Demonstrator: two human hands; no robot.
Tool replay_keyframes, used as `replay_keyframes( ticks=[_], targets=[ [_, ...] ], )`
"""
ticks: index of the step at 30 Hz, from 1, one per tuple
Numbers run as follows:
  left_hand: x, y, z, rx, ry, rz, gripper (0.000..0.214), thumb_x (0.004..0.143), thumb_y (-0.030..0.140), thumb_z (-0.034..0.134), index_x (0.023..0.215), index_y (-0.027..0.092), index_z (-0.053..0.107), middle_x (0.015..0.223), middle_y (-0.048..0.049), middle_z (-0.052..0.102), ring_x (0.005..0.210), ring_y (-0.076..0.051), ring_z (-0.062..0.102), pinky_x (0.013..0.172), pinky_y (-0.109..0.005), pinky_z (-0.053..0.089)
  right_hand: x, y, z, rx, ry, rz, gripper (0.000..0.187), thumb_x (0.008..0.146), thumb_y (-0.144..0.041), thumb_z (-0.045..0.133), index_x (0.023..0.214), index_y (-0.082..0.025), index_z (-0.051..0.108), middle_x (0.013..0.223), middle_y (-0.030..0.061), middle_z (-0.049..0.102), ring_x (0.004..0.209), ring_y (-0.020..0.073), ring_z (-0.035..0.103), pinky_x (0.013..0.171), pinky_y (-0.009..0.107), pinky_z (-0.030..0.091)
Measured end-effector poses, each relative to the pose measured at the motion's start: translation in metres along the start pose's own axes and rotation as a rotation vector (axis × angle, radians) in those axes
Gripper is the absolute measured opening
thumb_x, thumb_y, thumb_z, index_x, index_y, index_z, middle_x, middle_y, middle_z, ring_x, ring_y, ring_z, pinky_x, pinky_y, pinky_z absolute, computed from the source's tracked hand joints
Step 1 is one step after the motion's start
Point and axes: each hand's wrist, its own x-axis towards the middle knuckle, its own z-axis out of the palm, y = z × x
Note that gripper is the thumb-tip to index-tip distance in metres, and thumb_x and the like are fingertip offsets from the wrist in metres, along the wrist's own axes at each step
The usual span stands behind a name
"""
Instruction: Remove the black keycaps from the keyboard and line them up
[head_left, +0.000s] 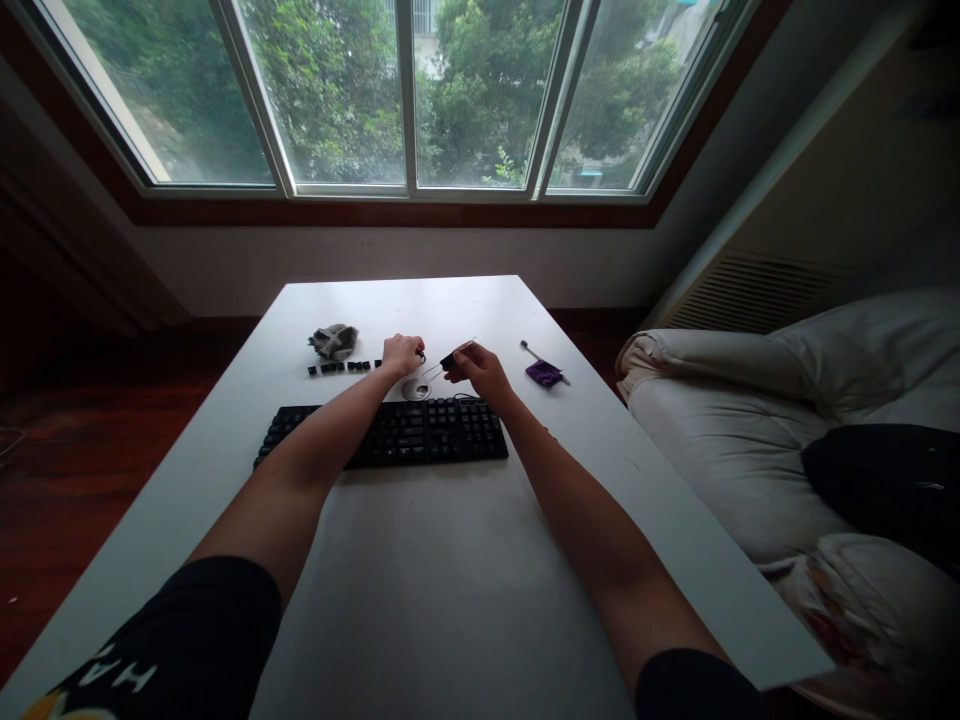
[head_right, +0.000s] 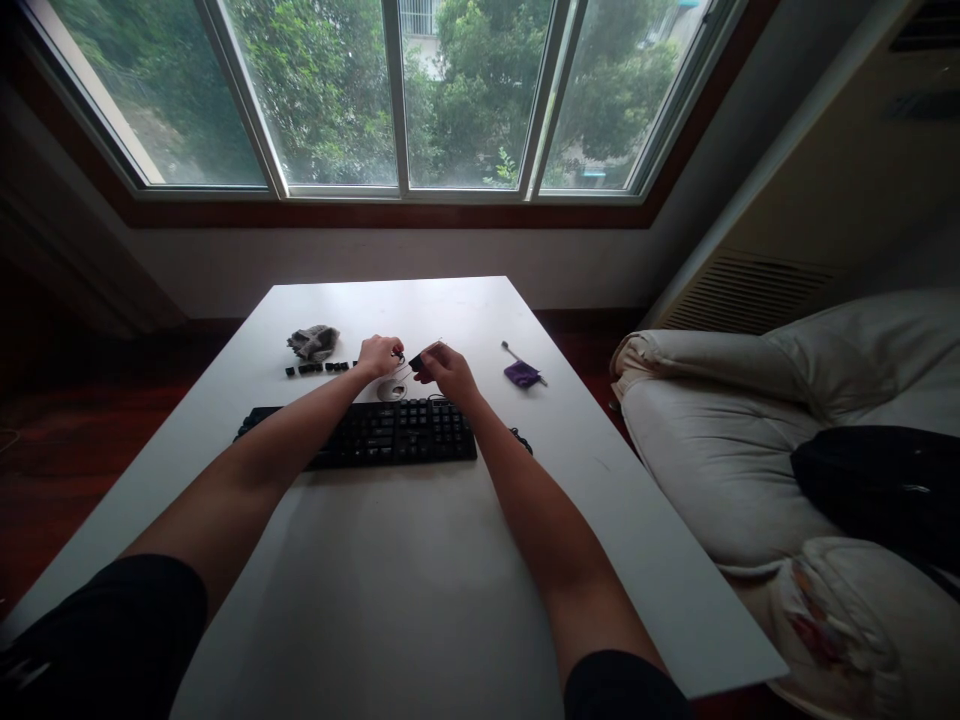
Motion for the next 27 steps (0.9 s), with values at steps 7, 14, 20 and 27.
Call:
replay_keyframes(
  ticks=[7, 14, 20, 27],
  targets=[
    [0.0, 0.0, 0.0, -0.013, 0.008, 0.023, 0.027, 0.077, 0.023, 0.067, 0.102, 0.026, 0.077, 0.103, -0.0073, 0.076, 0.11, -0.031, 0.058, 0.101, -0.044, 0.041, 0.001, 0.003, 0.0, 0.014, 0.0, -0.003, 0.046, 0.081, -0.064, 0.072, 0.093, -0.021, 0.06, 0.083, 0.0041, 0.075, 0.068, 0.0189, 0.074, 0.064, 0.033, 0.062],
    [0.001, 0.003, 0.001, -0.017, 0.02, 0.013, 0.026, 0.078, 0.024, 0.067, 0.102, 0.025, 0.076, 0.105, -0.0094, 0.074, 0.113, -0.032, 0.057, 0.103, -0.046, 0.039, 0.0, -0.001, 0.0, 0.0, -0.004, 0.009, 0.046, 0.081, -0.064, 0.072, 0.092, -0.02, 0.06, 0.084, 0.0048, 0.075, 0.069, 0.019, 0.074, 0.065, 0.033, 0.062],
    [0.0, 0.003, 0.0, -0.038, -0.001, -0.005, 0.029, 0.078, 0.024, 0.067, 0.106, 0.024, 0.076, 0.106, -0.0095, 0.074, 0.112, -0.033, 0.055, 0.102, -0.048, 0.039, 0.001, 0.003, -0.001, 0.01, -0.017, -0.009, 0.045, 0.082, -0.063, 0.071, 0.093, -0.02, 0.06, 0.084, 0.0048, 0.075, 0.068, 0.019, 0.074, 0.065, 0.033, 0.062],
    [-0.006, 0.005, -0.01, 0.018, 0.001, 0.023, 0.028, 0.084, 0.031, 0.065, 0.111, 0.025, 0.074, 0.116, -0.0084, 0.073, 0.115, -0.032, 0.054, 0.102, -0.047, 0.041, 0.002, 0.004, -0.001, 0.004, -0.026, -0.004, 0.038, 0.085, -0.056, 0.07, 0.092, -0.02, 0.059, 0.08, 0.0034, 0.075, 0.066, 0.0181, 0.073, 0.062, 0.03, 0.06]
  ],
)
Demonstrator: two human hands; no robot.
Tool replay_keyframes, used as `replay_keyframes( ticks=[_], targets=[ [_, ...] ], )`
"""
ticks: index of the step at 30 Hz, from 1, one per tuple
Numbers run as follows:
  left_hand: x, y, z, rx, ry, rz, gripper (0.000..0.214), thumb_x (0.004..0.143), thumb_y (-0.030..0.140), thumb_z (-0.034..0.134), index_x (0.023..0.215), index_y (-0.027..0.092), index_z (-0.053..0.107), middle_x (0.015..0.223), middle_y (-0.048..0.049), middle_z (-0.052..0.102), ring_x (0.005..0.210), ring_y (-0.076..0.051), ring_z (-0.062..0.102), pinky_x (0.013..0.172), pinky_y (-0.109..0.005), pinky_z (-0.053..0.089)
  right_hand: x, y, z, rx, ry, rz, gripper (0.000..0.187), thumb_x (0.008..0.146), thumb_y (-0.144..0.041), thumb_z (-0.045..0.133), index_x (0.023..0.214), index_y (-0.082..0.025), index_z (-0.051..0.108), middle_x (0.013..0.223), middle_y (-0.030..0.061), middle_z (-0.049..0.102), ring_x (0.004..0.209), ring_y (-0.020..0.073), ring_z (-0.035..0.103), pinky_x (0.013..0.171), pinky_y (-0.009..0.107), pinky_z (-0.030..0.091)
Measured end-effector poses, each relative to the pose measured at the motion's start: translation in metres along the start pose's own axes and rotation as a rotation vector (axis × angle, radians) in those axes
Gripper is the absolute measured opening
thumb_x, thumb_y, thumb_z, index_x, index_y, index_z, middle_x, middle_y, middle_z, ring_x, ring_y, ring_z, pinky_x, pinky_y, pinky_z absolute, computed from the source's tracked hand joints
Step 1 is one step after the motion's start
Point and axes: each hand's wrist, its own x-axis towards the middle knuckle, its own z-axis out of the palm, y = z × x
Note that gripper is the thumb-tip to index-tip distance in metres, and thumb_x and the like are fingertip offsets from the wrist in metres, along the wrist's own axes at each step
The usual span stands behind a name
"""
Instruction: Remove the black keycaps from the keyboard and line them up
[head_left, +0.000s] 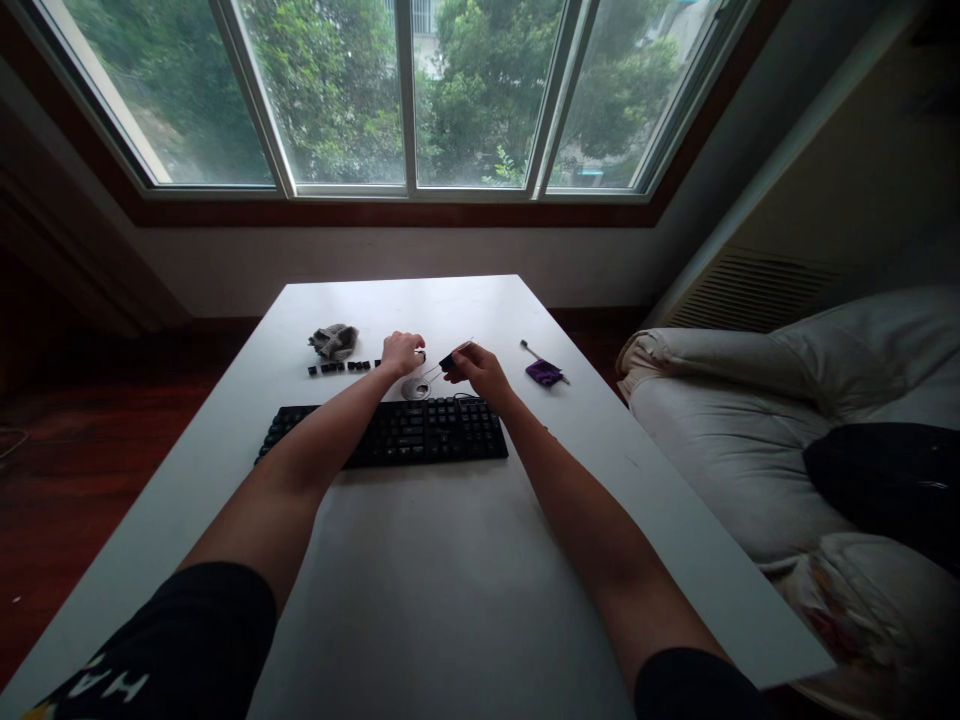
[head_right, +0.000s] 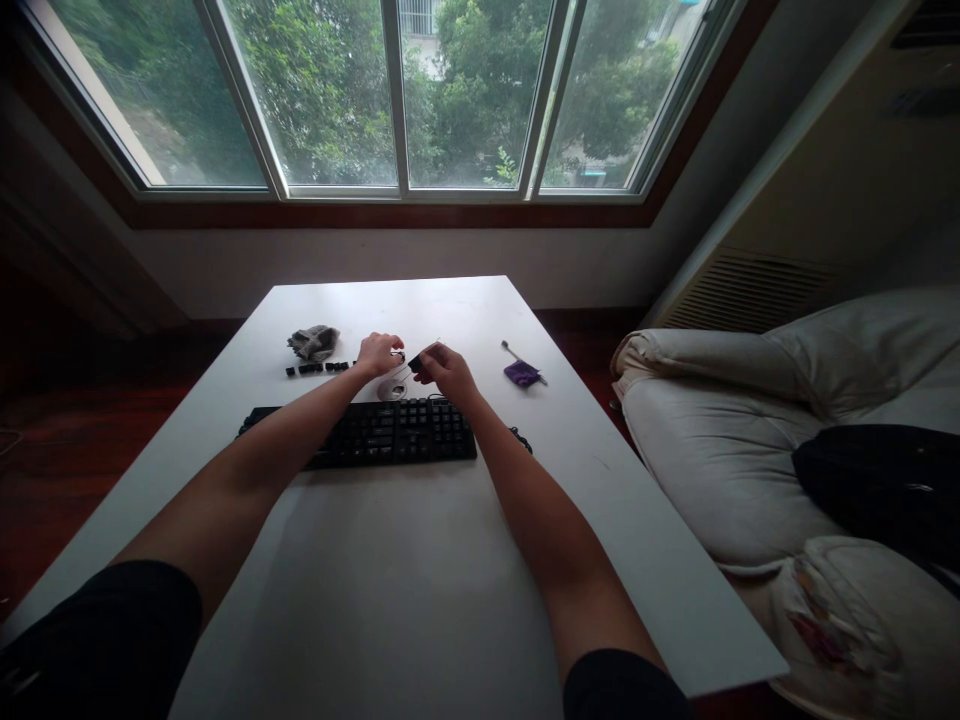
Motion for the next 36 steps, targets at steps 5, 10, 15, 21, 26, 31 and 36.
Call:
replay_keyframes(
  ticks=[5, 10, 15, 21, 26, 31, 36],
  targets=[
    [-0.02, 0.007, -0.017, -0.055, 0.035, 0.092, 0.025, 0.089, 0.031, 0.061, 0.109, 0.023, 0.074, 0.115, -0.009, 0.073, 0.112, -0.03, 0.058, 0.099, -0.043, 0.044, -0.004, -0.006, 0.0, -0.258, -0.043, -0.006, 0.021, 0.092, -0.041, 0.062, 0.089, -0.02, 0.061, 0.076, 0.0012, 0.073, 0.064, 0.0162, 0.072, 0.063, 0.028, 0.058],
    [-0.055, 0.009, -0.028, -0.233, -0.211, 0.276, 0.027, 0.089, 0.029, 0.058, 0.108, 0.022, 0.076, 0.101, -0.0039, 0.076, 0.09, -0.02, 0.067, 0.082, -0.029, 0.05, -0.009, -0.013, 0.007, -0.619, -0.04, 0.03, 0.013, 0.096, -0.031, 0.059, 0.089, -0.021, 0.063, 0.073, -0.0002, 0.073, 0.062, 0.014, 0.071, 0.064, 0.024, 0.053],
    [-0.085, 0.005, -0.033, -0.317, -0.338, 0.378, 0.028, 0.087, 0.023, 0.057, 0.105, 0.022, 0.078, 0.099, -0.0023, 0.078, 0.088, -0.018, 0.069, 0.082, -0.026, 0.05, -0.013, -0.018, 0.019, -0.743, -0.034, 0.065, 0.012, 0.098, -0.03, 0.058, 0.091, -0.021, 0.063, 0.075, 0.0001, 0.074, 0.063, 0.014, 0.072, 0.065, 0.022, 0.05],
    [-0.099, 0.003, -0.04, -0.382, -0.372, 0.418, 0.034, 0.086, 0.024, 0.06, 0.117, 0.02, 0.074, 0.108, -0.0048, 0.077, 0.094, -0.018, 0.069, 0.086, -0.026, 0.051, -0.014, -0.026, 0.027, -0.867, -0.018, 0.087, 0.013, 0.098, -0.032, 0.06, 0.093, -0.021, 0.065, 0.081, 0.0028, 0.077, 0.068, 0.0159, 0.073, 0.07, 0.024, 0.051],
    [-0.103, 0.007, -0.041, -0.413, -0.384, 0.416, 0.035, 0.086, 0.025, 0.061, 0.118, 0.019, 0.073, 0.109, -0.0052, 0.076, 0.096, -0.019, 0.069, 0.084, -0.026, 0.052, -0.01, -0.023, 0.023, -0.785, -0.084, 0.196, 0.014, 0.098, -0.031, 0.057, 0.095, -0.02, 0.065, 0.077, 0.0016, 0.076, 0.066, 0.0155, 0.073, 0.067, 0.024, 0.051],
    [-0.102, 0.007, -0.032, -0.4, -0.319, 0.427, 0.028, 0.084, 0.023, 0.063, 0.109, 0.019, 0.075, 0.105, -0.0051, 0.076, 0.092, -0.018, 0.068, 0.083, -0.027, 0.051, -0.018, -0.033, 0.023, -0.893, -0.265, -0.054, 0.011, 0.096, -0.03, 0.06, 0.095, -0.022, 0.068, 0.086, 0.0013, 0.078, 0.075, 0.0163, 0.072, 0.07, 0.024, 0.048],
    [-0.101, 0.008, -0.025, -0.402, -0.238, 0.452, 0.026, 0.083, 0.025, 0.066, 0.106, 0.019, 0.076, 0.1, -0.0052, 0.074, 0.09, -0.019, 0.066, 0.082, -0.028, 0.051, -0.024, -0.042, 0.031, -1.045, -0.203, -0.095, 0.013, 0.095, -0.032, 0.062, 0.096, -0.023, 0.071, 0.091, 0.0042, 0.079, 0.083, 0.0197, 0.073, 0.074, 0.025, 0.048]
  ],
)
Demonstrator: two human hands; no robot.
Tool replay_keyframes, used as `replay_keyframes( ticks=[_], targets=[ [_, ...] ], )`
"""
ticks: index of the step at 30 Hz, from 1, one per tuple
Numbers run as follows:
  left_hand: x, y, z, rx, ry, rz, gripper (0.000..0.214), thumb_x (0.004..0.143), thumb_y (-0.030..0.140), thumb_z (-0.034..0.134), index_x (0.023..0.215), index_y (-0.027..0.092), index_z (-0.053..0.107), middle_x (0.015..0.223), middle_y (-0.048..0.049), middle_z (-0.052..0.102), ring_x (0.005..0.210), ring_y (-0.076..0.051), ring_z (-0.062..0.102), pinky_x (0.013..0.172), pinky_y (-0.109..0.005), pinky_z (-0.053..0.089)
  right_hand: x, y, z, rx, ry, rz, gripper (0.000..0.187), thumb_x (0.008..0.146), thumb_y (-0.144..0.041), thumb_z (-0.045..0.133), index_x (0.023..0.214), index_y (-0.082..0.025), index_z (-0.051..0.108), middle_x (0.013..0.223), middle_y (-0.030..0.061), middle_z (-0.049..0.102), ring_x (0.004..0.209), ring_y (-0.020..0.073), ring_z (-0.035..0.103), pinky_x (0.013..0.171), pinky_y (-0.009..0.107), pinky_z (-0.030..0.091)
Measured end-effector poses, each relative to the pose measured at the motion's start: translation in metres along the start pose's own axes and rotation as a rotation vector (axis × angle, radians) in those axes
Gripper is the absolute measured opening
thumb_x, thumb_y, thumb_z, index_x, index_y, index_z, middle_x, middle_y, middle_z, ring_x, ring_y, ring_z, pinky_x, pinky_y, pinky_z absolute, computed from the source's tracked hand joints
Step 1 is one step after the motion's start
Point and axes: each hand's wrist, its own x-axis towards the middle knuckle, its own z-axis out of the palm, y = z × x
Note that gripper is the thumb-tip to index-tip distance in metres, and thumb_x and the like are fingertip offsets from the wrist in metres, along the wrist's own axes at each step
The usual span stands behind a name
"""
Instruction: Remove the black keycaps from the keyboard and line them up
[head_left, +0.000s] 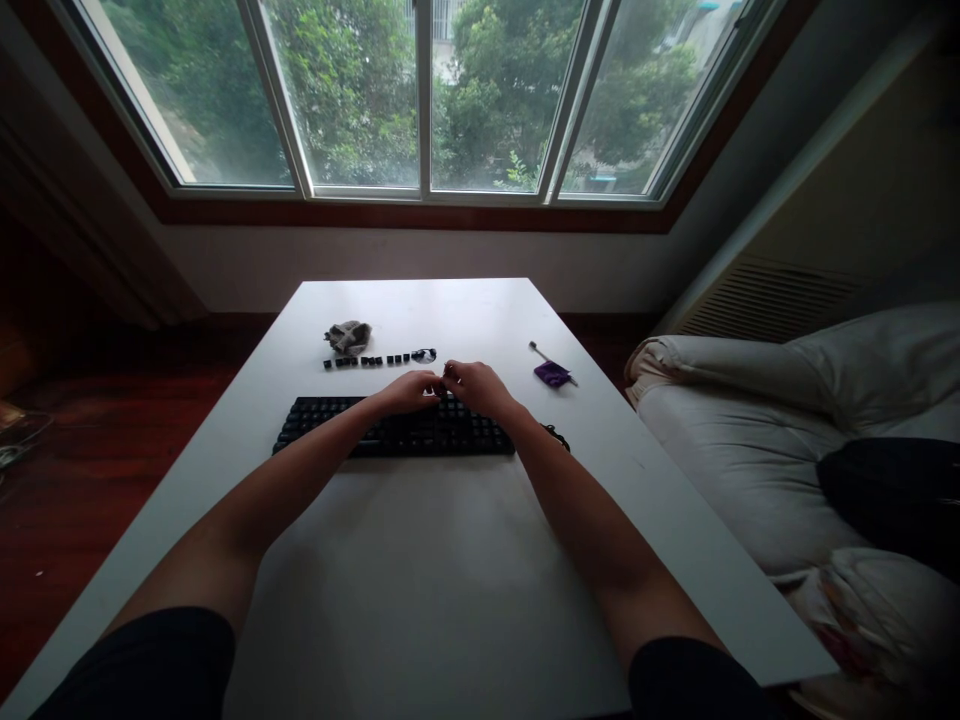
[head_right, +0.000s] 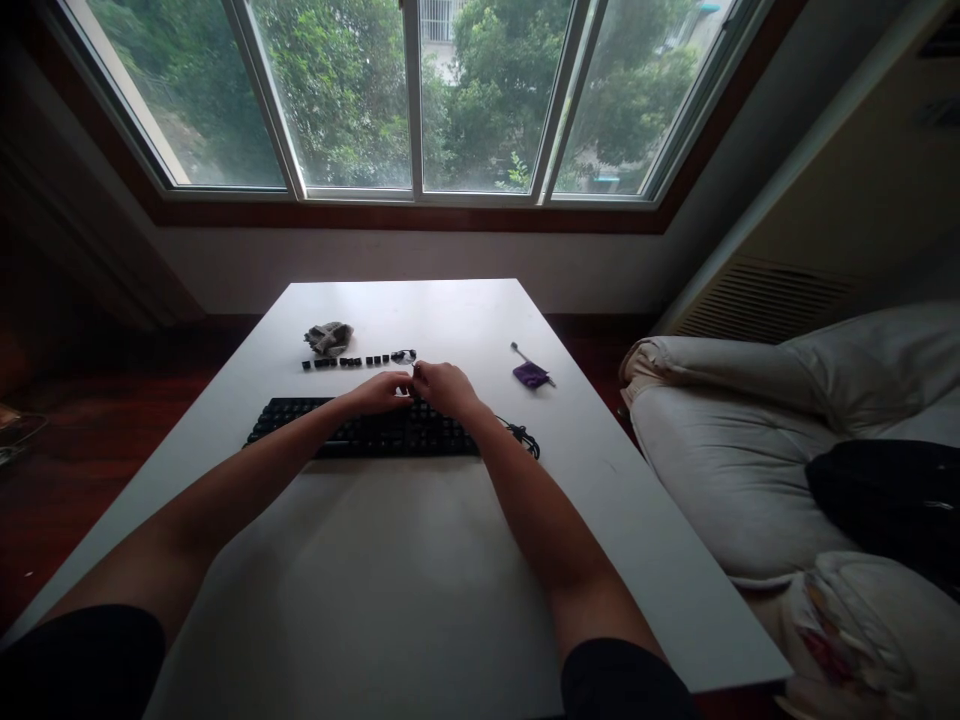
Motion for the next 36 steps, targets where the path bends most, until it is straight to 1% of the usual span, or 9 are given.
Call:
replay_keyframes(
  ticks=[6, 12, 14, 18, 20, 23, 29, 33, 36],
  targets=[
    [-0.003, 0.011, 0.0, 0.011, 0.012, -0.043, 0.025, 0.086, 0.027, 0.063, 0.106, 0.02, 0.076, 0.099, -0.0048, 0.072, 0.087, -0.018, 0.066, 0.079, -0.028, 0.052, 0.007, 0.021, 0.005, 0.326, -0.051, 0.181, 0.015, 0.096, -0.032, 0.061, 0.093, -0.02, 0.068, 0.076, 0.0001, 0.076, 0.064, 0.0139, 0.073, 0.066, 0.022, 0.053],
    [-0.004, 0.018, 0.002, 0.062, 0.029, -0.073, 0.026, 0.092, 0.029, 0.057, 0.109, 0.021, 0.075, 0.106, -0.0065, 0.072, 0.094, -0.02, 0.065, 0.085, -0.031, 0.052, 0.012, 0.04, 0.012, 0.752, -0.047, 0.367, 0.013, 0.093, -0.03, 0.066, 0.091, -0.018, 0.061, 0.078, 0.0051, 0.077, 0.062, 0.0169, 0.074, 0.058, 0.026, 0.059],
    [-0.003, 0.019, 0.003, 0.068, 0.044, -0.095, 0.027, 0.092, 0.029, 0.055, 0.112, 0.021, 0.073, 0.108, -0.0064, 0.072, 0.097, -0.021, 0.065, 0.087, -0.032, 0.051, 0.011, 0.04, 0.011, 0.795, -0.031, 0.332, 0.016, 0.092, -0.032, 0.068, 0.091, -0.018, 0.061, 0.077, 0.0046, 0.076, 0.063, 0.0168, 0.074, 0.059, 0.026, 0.06],
    [0.0, 0.019, 0.006, 0.061, 0.081, -0.13, 0.028, 0.096, 0.028, 0.049, 0.112, 0.02, 0.07, 0.108, -0.0073, 0.073, 0.098, -0.023, 0.065, 0.089, -0.034, 0.05, 0.007, 0.034, 0.005, 0.684, -0.033, 0.103, 0.019, 0.091, -0.038, 0.068, 0.092, -0.019, 0.066, 0.078, 0.0023, 0.075, 0.067, 0.0152, 0.074, 0.065, 0.026, 0.06],
    [0.0, 0.019, 0.006, 0.04, 0.101, -0.112, 0.03, 0.099, 0.03, 0.045, 0.112, 0.02, 0.07, 0.108, -0.0081, 0.073, 0.098, -0.023, 0.064, 0.089, -0.034, 0.049, 0.006, 0.031, 0.003, 0.642, -0.034, 0.042, 0.021, 0.092, -0.04, 0.066, 0.093, -0.019, 0.067, 0.079, 0.0024, 0.075, 0.069, 0.0154, 0.073, 0.069, 0.027, 0.06],
    [-0.001, 0.019, 0.005, -0.074, 0.101, -0.08, 0.033, 0.101, 0.034, 0.042, 0.111, 0.02, 0.07, 0.104, -0.007, 0.071, 0.094, -0.021, 0.063, 0.086, -0.032, 0.049, 0.006, 0.031, -0.001, 0.661, -0.005, 0.029, 0.026, 0.092, -0.045, 0.066, 0.094, -0.019, 0.066, 0.078, 0.0027, 0.075, 0.071, 0.0164, 0.073, 0.07, 0.029, 0.06],
    [0.004, 0.016, -0.001, -0.494, 0.043, -0.135, 0.045, 0.101, 0.05, 0.041, 0.111, 0.016, 0.069, 0.084, -0.0029, 0.061, 0.073, -0.014, 0.053, 0.066, -0.025, 0.045, 0.007, 0.038, -0.012, 0.896, -0.012, 0.066, 0.042, 0.084, -0.058, 0.073, 0.094, -0.018, 0.061, 0.077, 0.0031, 0.073, 0.072, 0.0184, 0.074, 0.068, 0.03, 0.061],
    [0.005, 0.021, -0.007, -0.644, -0.016, -0.183, 0.047, 0.099, 0.055, 0.046, 0.104, 0.015, 0.07, 0.073, -0.0009, 0.055, 0.066, -0.012, 0.049, 0.06, -0.024, 0.042, 0.005, 0.039, -0.021, 0.947, -0.036, 0.056, 0.046, 0.08, -0.059, 0.077, 0.093, -0.018, 0.062, 0.08, 0.0043, 0.074, 0.074, 0.0197, 0.075, 0.07, 0.032, 0.061],
    [0.004, 0.024, -0.008, -0.718, -0.067, -0.225, 0.046, 0.097, 0.055, 0.049, 0.103, 0.015, 0.071, 0.072, -0.0017, 0.056, 0.066, -0.012, 0.05, 0.059, -0.024, 0.042, 0.002, 0.037, -0.026, 0.953, -0.074, 0.032, 0.045, 0.081, -0.058, 0.078, 0.093, -0.017, 0.064, 0.078, 0.0045, 0.074, 0.074, 0.02, 0.075, 0.073, 0.033, 0.062]
  ],
)
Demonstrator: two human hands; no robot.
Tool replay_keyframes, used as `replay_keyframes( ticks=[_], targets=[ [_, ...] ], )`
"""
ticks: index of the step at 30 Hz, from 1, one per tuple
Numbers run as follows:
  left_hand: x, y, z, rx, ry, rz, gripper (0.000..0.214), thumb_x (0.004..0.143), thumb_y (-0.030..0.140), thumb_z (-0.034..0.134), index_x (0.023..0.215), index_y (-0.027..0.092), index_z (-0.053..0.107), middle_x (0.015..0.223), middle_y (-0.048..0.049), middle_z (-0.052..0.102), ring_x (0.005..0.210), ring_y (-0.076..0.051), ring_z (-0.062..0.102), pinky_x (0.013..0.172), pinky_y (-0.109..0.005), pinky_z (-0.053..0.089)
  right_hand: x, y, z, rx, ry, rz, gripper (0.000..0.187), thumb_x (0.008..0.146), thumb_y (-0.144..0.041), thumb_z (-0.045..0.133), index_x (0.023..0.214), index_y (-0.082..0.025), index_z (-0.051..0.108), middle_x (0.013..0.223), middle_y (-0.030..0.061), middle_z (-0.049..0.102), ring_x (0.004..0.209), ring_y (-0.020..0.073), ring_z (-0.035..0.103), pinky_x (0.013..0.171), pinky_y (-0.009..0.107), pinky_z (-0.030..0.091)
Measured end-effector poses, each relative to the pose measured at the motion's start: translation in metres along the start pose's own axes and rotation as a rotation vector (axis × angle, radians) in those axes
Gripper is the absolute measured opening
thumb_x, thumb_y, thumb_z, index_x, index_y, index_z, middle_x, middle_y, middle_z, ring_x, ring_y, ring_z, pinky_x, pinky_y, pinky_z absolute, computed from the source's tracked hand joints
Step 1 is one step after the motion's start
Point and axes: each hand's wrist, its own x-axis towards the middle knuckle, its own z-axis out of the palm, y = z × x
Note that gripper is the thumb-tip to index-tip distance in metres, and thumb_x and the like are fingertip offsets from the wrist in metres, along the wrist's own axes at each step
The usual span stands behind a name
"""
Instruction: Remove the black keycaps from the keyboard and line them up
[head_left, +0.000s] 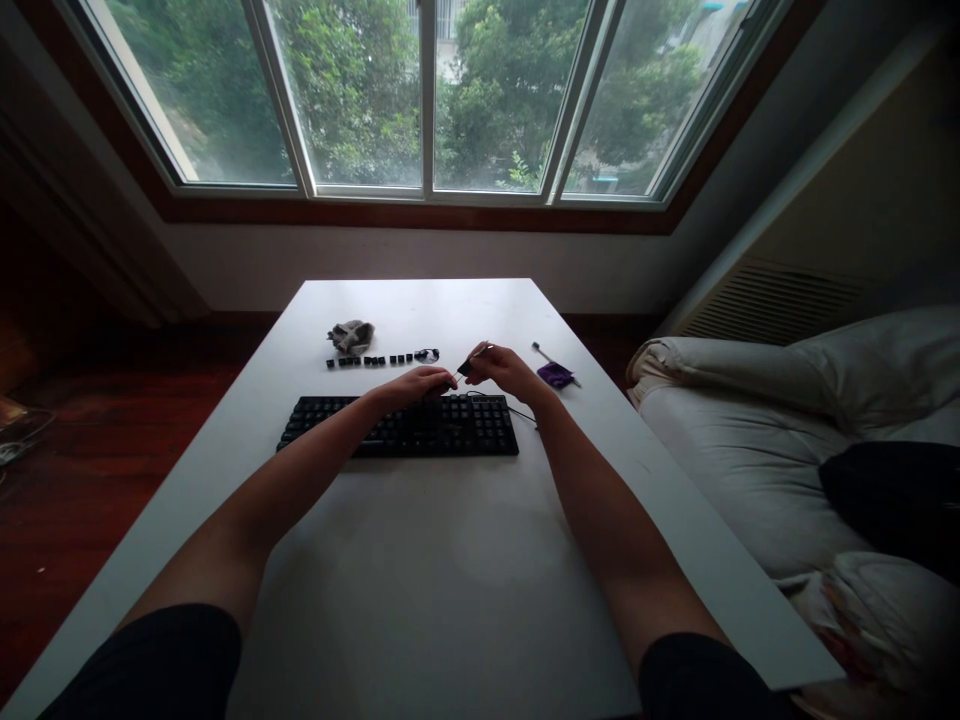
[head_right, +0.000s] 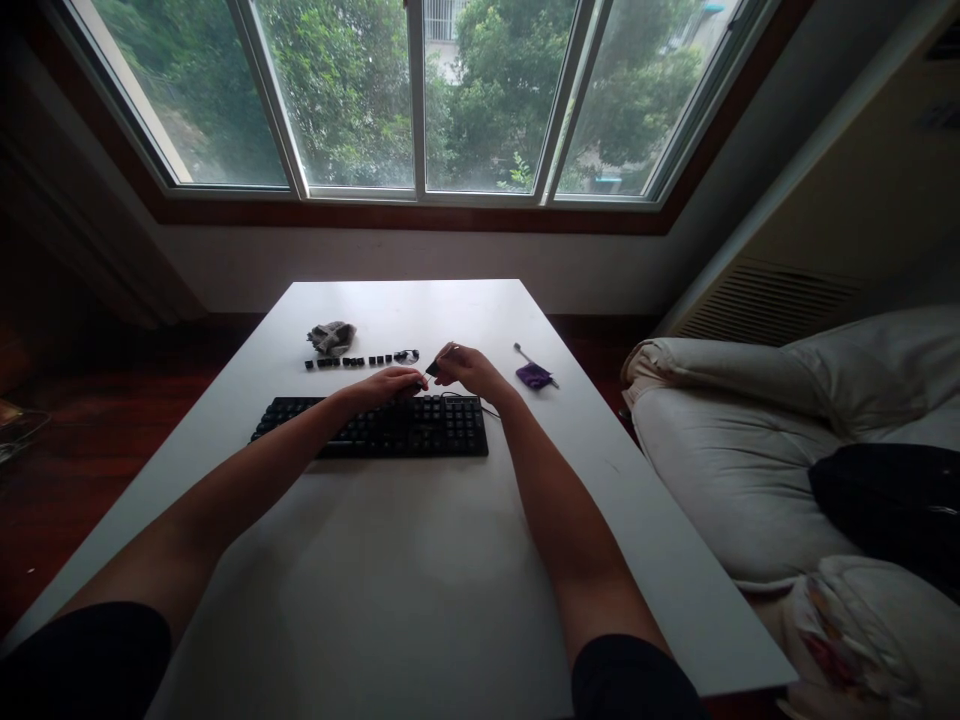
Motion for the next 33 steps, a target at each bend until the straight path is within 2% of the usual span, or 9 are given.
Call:
replay_keyframes(
  ticks=[3, 6, 11, 14, 17, 21, 25, 29, 33],
  targets=[
    [0.003, -0.005, 0.0, -0.015, 0.033, -0.054, 0.046, 0.096, 0.054, 0.05, 0.103, 0.015, 0.071, 0.078, -0.0038, 0.061, 0.067, -0.011, 0.053, 0.059, -0.024, 0.044, -0.001, -0.004, -0.001, 0.011, -0.042, 0.006, 0.046, 0.081, -0.059, 0.078, 0.094, -0.017, 0.065, 0.08, 0.0054, 0.075, 0.077, 0.0209, 0.076, 0.078, 0.036, 0.062],
    [0.014, -0.016, -0.002, 0.007, 0.086, -0.059, 0.044, 0.097, 0.051, 0.047, 0.104, 0.015, 0.07, 0.078, -0.0041, 0.063, 0.065, -0.011, 0.055, 0.059, -0.024, 0.045, 0.0, -0.005, -0.002, 0.0, -0.016, 0.001, 0.048, 0.08, -0.061, 0.077, 0.094, -0.017, 0.065, 0.079, 0.0055, 0.075, 0.076, 0.0209, 0.075, 0.078, 0.036, 0.062],
    [0.045, -0.029, -0.014, 0.083, 0.265, -0.112, 0.028, 0.095, 0.032, 0.051, 0.108, 0.013, 0.069, 0.09, -0.0086, 0.071, 0.068, -0.013, 0.064, 0.064, -0.026, 0.052, 0.004, 0.001, -0.008, -0.021, 0.064, -0.006, 0.049, 0.079, -0.062, 0.077, 0.093, -0.017, 0.065, 0.079, 0.0058, 0.075, 0.073, 0.02, 0.075, 0.072, 0.034, 0.062],
    [0.063, -0.028, -0.021, 0.365, 0.396, -0.147, 0.026, 0.094, 0.025, 0.051, 0.108, 0.016, 0.071, 0.09, -0.0077, 0.074, 0.071, -0.015, 0.069, 0.069, -0.029, 0.052, 0.005, 0.004, -0.013, -0.014, 0.105, -0.009, 0.049, 0.077, -0.062, 0.079, 0.093, -0.017, 0.065, 0.078, 0.0053, 0.074, 0.072, 0.0202, 0.074, 0.071, 0.034, 0.062],
    [0.078, -0.025, -0.026, 0.721, 0.457, -0.087, 0.028, 0.094, 0.022, 0.05, 0.108, 0.019, 0.074, 0.097, -0.0084, 0.076, 0.086, -0.021, 0.07, 0.082, -0.033, 0.052, 0.004, 0.002, -0.017, -0.004, 0.137, -0.013, 0.049, 0.077, -0.062, 0.078, 0.093, -0.018, 0.064, 0.08, 0.0049, 0.075, 0.072, 0.0199, 0.074, 0.072, 0.034, 0.062],
    [0.098, -0.025, -0.029, 0.98, 0.455, 0.024, 0.033, 0.095, 0.021, 0.05, 0.121, 0.02, 0.071, 0.117, -0.0122, 0.074, 0.104, -0.025, 0.067, 0.096, -0.038, 0.045, 0.002, -0.002, -0.021, 0.0, 0.171, -0.031, 0.045, 0.08, -0.06, 0.077, 0.093, -0.018, 0.065, 0.08, 0.0044, 0.074, 0.071, 0.0189, 0.074, 0.072, 0.034, 0.063],
    [0.115, -0.029, -0.031, 1.115, 0.43, 0.05, 0.031, 0.095, 0.021, 0.05, 0.118, 0.018, 0.071, 0.108, -0.0148, 0.075, 0.104, -0.028, 0.066, 0.104, -0.046, 0.037, 0.001, -0.006, -0.024, 0.007, 0.181, -0.035, 0.044, 0.08, -0.059, 0.077, 0.092, -0.018, 0.064, 0.077, 0.0036, 0.074, 0.071, 0.0194, 0.074, 0.072, 0.034, 0.063],
    [0.123, -0.034, -0.033, 1.227, 0.367, 0.04, 0.027, 0.093, 0.02, 0.05, 0.104, 0.017, 0.074, 0.103, -0.0155, 0.075, 0.103, -0.028, 0.066, 0.102, -0.047, 0.035, 0.0, -0.009, -0.025, 0.015, 0.18, -0.049, 0.044, 0.08, -0.058, 0.077, 0.092, -0.018, 0.064, 0.077, 0.0037, 0.073, 0.07, 0.0195, 0.074, 0.071, 0.034, 0.062],
    [0.124, -0.037, -0.033, 1.248, 0.333, 0.081, 0.03, 0.094, 0.019, 0.047, 0.103, 0.017, 0.076, 0.104, -0.0165, 0.074, 0.103, -0.029, 0.065, 0.102, -0.048, 0.034, 0.0, -0.008, -0.025, -0.001, 0.169, -0.039, 0.044, 0.081, -0.059, 0.076, 0.092, -0.018, 0.064, 0.077, 0.0037, 0.073, 0.071, 0.0189, 0.073, 0.072, 0.034, 0.062]
  ],
)
